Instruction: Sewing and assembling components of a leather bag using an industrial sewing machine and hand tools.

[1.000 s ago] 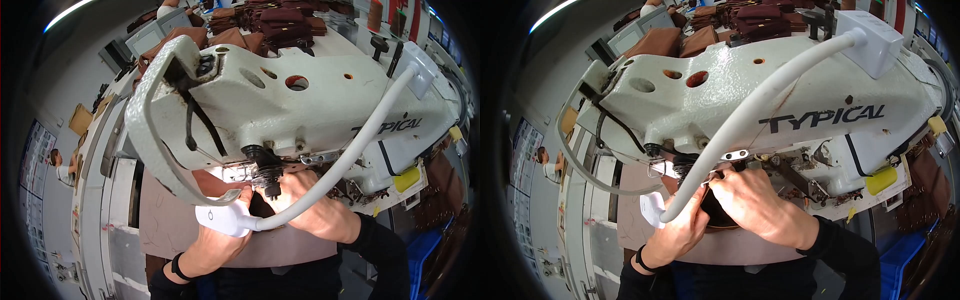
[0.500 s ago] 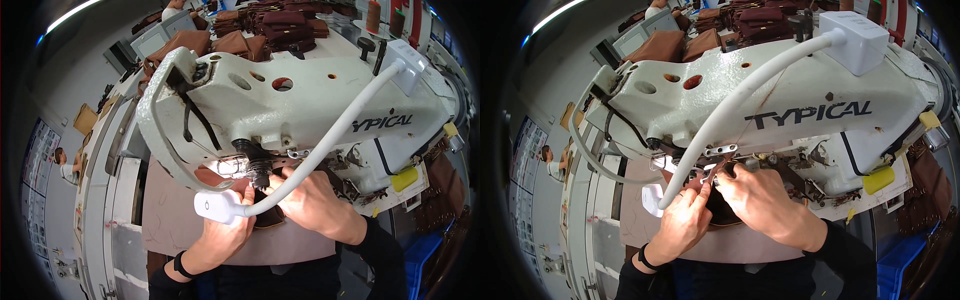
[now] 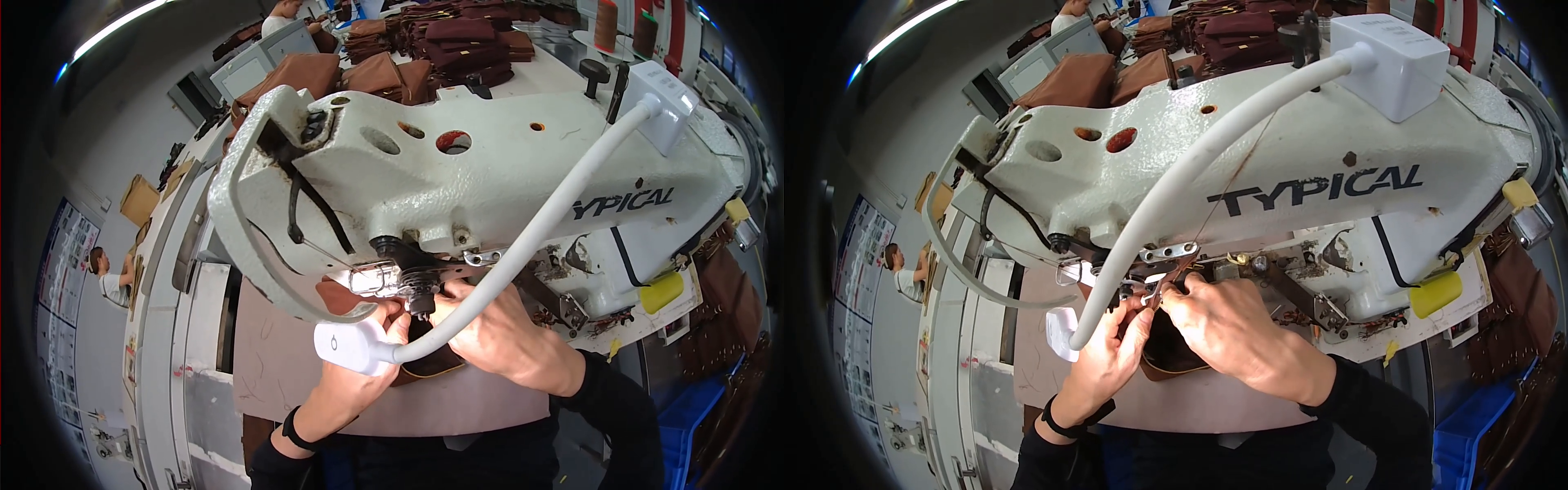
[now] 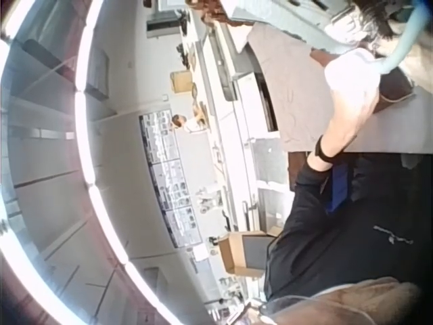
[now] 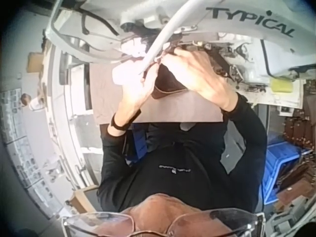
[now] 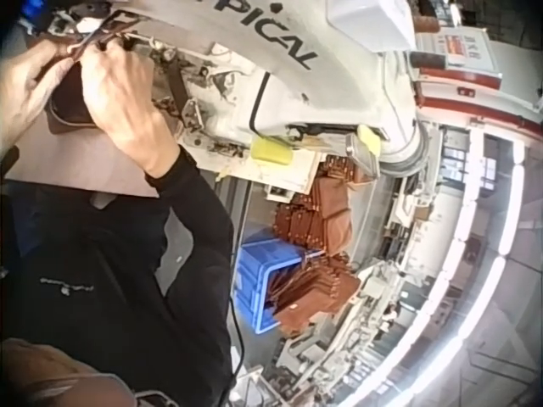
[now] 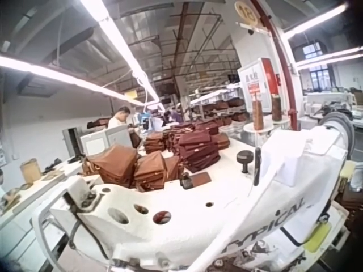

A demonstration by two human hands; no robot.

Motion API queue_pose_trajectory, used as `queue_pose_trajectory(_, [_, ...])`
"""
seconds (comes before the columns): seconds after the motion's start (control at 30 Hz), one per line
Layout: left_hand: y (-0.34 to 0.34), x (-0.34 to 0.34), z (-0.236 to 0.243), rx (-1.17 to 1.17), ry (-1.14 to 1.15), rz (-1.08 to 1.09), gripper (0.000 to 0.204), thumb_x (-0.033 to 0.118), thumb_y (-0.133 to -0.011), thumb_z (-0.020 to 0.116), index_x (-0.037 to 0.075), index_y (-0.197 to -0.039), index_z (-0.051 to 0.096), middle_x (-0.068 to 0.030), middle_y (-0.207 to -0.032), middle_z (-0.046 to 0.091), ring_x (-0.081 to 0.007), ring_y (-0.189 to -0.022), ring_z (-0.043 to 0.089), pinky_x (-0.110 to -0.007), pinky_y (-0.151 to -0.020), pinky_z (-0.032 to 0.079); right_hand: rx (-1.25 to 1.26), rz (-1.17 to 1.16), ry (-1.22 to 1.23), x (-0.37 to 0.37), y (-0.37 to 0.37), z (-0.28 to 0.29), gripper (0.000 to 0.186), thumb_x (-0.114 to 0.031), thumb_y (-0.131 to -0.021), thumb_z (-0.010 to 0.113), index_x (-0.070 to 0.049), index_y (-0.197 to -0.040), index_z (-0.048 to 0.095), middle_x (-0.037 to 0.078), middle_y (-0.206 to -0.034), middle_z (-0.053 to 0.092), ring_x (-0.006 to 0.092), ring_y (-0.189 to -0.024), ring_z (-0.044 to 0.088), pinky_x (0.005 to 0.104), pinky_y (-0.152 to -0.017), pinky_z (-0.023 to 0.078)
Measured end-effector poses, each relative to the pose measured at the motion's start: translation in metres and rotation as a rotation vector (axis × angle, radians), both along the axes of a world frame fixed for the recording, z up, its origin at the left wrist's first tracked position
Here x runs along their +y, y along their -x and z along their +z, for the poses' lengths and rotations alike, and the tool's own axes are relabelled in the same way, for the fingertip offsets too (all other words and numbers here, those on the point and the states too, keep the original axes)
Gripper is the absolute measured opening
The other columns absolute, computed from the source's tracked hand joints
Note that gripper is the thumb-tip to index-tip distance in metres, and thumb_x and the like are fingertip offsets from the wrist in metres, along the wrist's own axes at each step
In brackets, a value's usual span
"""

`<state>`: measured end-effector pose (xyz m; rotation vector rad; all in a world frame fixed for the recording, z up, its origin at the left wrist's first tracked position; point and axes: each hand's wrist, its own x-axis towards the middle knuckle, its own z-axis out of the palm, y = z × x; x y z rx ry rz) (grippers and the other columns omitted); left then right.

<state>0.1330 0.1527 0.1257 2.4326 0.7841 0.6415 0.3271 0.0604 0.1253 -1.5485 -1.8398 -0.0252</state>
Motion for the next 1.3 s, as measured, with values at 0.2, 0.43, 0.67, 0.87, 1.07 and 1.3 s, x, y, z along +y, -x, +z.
queue_pose_trajectory(0.2, [-0.007,0.010,0.009,-0.188,0.216,-0.008,0.019,0.016,-0.092,0.073,-0.003,-0.094,0.070,-0.0129,-0.075,0.068,-0.0225,-0.065,0.068,-0.033,-0.060,0.053,-0.005,0.039,0.012,0.003,-0.003,-0.006,0.014,-0.011,-0.089,0.064,-0.001,-0.099,0.065,0.015,-0.079,0.065,0.0331,-0.062,0.068,0.0436,-0.053,0.054])
queue_pose_trajectory(0.43, [-0.013,0.023,0.011,-0.133,0.096,-0.080,0.030,0.027,-0.085,0.074,-0.003,-0.083,0.072,-0.0104,-0.062,0.066,-0.0233,-0.053,0.065,-0.033,-0.054,0.053,-0.023,0.049,-0.284,0.003,-0.002,-0.012,0.024,-0.016,-0.090,0.066,-0.002,-0.109,0.065,0.014,-0.091,0.064,0.0282,-0.070,0.069,0.0416,-0.057,0.053])
queue_pose_trajectory(0.67, [-0.015,0.021,0.024,0.212,-0.115,-0.102,0.024,0.025,-0.084,0.070,0.002,-0.076,0.070,-0.0126,-0.060,0.063,-0.0311,-0.056,0.065,-0.039,-0.056,0.053,0.001,0.057,-0.211,-0.003,-0.005,-0.013,0.030,-0.018,-0.090,0.068,-0.004,-0.115,0.063,0.015,-0.099,0.062,0.0289,-0.075,0.067,0.0431,-0.060,0.052])
queue_pose_trajectory(0.87, [-0.017,0.017,0.020,0.202,-0.386,-0.059,0.024,0.023,-0.084,0.069,0.002,-0.072,0.067,-0.0137,-0.062,0.063,-0.0321,-0.058,0.065,-0.041,-0.057,0.052,0.042,0.097,-0.230,0.005,-0.006,-0.020,0.028,-0.018,-0.090,0.067,-0.003,-0.114,0.063,0.014,-0.099,0.062,0.0287,-0.073,0.067,0.0433,-0.059,0.052])
queue_pose_trajectory(1.07, [-0.006,0.014,0.015,0.164,0.076,-0.007,0.030,0.026,-0.082,0.075,-0.002,-0.088,0.065,-0.0151,-0.074,0.064,-0.0342,-0.069,0.067,-0.042,-0.061,0.052,0.033,0.134,-0.065,0.005,-0.008,-0.008,0.015,-0.013,-0.090,0.064,-0.003,-0.101,0.065,0.013,-0.090,0.065,0.0287,-0.071,0.069,0.0426,-0.059,0.053])
queue_pose_trajectory(1.3, [0.005,-0.010,0.013,0.149,-0.452,-0.108,0.046,0.002,-0.078,0.074,-0.002,-0.122,0.061,-0.0198,-0.107,0.066,-0.0350,-0.080,0.066,-0.040,-0.070,0.054,0.027,0.099,-0.151,0.005,-0.005,-0.001,0.011,-0.012,-0.089,0.064,-0.002,-0.093,0.065,0.013,-0.086,0.065,0.0286,-0.066,0.068,0.0405,-0.057,0.055])
